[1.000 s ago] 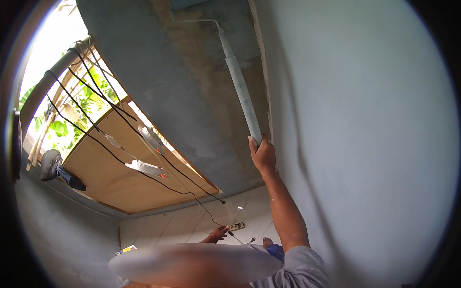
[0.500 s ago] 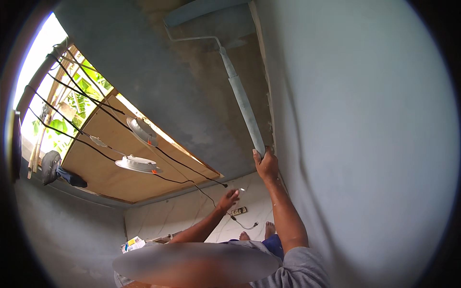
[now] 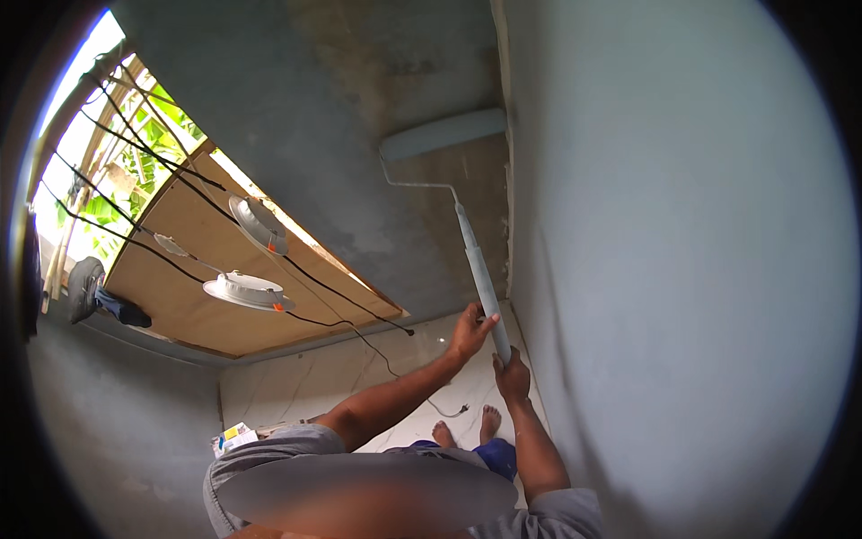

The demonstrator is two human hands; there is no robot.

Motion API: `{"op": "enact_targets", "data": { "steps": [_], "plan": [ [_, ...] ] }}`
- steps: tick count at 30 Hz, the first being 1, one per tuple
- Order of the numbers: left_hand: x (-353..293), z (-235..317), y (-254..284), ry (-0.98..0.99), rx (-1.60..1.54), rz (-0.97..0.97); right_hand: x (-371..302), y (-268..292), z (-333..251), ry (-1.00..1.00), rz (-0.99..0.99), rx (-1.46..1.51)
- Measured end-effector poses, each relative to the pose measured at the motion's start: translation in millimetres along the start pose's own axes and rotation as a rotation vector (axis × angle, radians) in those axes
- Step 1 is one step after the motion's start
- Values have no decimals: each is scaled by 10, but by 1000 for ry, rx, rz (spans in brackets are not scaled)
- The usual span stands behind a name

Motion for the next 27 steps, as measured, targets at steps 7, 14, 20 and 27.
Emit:
{"op": "enact_targets", "data": {
  "steps": [7, 14, 20, 27],
  "plan": [
    [154, 831, -63, -80, 6, 97, 403, 379, -568, 150, 163, 63],
    [697, 2712, 469, -432, -69, 405, 1074, 845, -2522, 353, 249, 85],
    [961, 4591, 953, -616, -77, 594, 1534, 1505, -4127, 615, 463, 157],
    [1150, 6235, 1667, -749, -82, 685, 1596, 2119, -5657, 626, 200, 449]
  ]
}}
Point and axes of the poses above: each hand's wrist, its own x-axis towards the middle knuckle, its own y-axis out of the back of the hand, z = x × y, the point moved 5 cm from there along x, towards the middle knuckle, and after that the axes turned 15 degrees about z, right-handed, at the moved point
